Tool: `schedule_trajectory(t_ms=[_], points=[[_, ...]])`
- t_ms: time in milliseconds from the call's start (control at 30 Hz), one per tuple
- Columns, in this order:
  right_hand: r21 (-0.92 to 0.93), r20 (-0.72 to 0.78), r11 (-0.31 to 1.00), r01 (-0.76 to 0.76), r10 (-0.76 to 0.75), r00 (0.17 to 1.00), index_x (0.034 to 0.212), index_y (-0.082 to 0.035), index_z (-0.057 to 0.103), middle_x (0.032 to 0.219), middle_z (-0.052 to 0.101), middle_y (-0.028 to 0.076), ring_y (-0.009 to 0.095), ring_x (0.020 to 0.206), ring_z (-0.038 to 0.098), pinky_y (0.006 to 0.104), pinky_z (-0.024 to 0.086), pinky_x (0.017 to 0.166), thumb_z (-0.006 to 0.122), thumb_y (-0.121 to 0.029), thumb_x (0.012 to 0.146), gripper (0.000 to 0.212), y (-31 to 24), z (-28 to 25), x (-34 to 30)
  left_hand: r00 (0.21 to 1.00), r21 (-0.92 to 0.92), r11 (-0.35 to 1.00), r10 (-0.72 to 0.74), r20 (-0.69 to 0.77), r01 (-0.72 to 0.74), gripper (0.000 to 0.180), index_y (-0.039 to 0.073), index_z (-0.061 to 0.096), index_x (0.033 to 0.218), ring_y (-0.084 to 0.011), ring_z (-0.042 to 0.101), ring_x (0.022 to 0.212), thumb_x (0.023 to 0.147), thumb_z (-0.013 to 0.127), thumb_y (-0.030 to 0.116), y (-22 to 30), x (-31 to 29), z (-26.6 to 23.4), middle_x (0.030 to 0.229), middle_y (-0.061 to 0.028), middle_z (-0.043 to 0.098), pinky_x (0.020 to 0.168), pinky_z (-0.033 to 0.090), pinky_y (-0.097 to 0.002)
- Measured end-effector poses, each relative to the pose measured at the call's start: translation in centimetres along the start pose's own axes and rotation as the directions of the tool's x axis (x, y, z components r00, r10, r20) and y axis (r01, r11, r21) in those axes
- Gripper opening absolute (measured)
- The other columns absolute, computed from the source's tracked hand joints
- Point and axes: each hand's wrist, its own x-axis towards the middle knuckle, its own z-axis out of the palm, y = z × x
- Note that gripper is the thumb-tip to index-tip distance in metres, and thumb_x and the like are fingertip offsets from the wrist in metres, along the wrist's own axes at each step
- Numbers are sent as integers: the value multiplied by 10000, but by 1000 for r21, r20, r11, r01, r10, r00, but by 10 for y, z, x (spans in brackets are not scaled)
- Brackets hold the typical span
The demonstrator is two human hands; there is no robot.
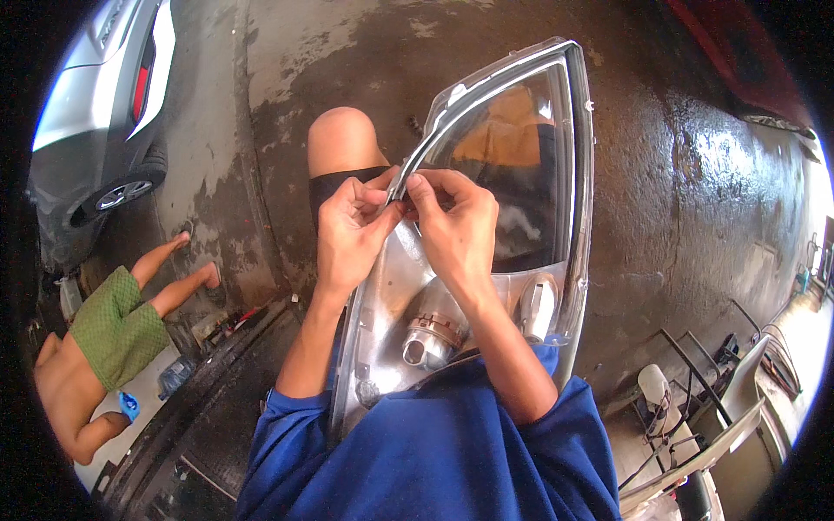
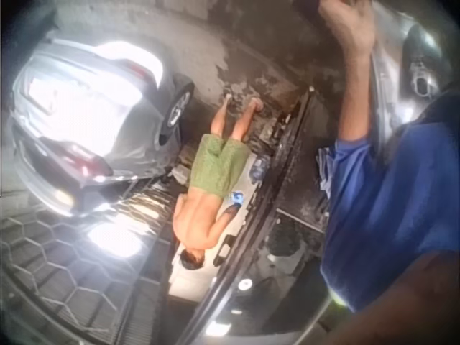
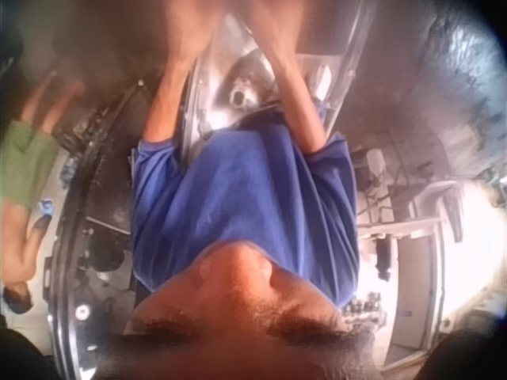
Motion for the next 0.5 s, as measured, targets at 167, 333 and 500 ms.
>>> schedule_trajectory(t_ms=[167,333,500], points=[[-7,-15,1000,11,-11,1000,1016,82,769,799,773,130,151,692,741,295,581,640,715,-149,998,238,0,0,-2,1000,-41,999,6,4,-6,196,-50,546,941,-232,714,1128,908,723,-129,-3,-1,-1,1329,-313,667,911,625,-322],[-3,22,1000,-19,19,1000,1062,72,769,866,780,146,154,749,743,302,585,695,692,-108,989,209,-1,-4,-2,999,-84,996,11,35,-8,203,-46,541,958,-229,707,1142,911,719,-132,-2,0,-1,1341,-308,661,932,616,-326],[65,3,995,-70,70,998,1118,53,769,991,783,192,192,850,756,342,580,772,674,-94,966,232,4,-10,-14,997,-6,998,-55,62,56,201,-39,532,995,-219,675,1198,928,695,-136,6,-1,-4,1386,-301,635,992,591,-334]])
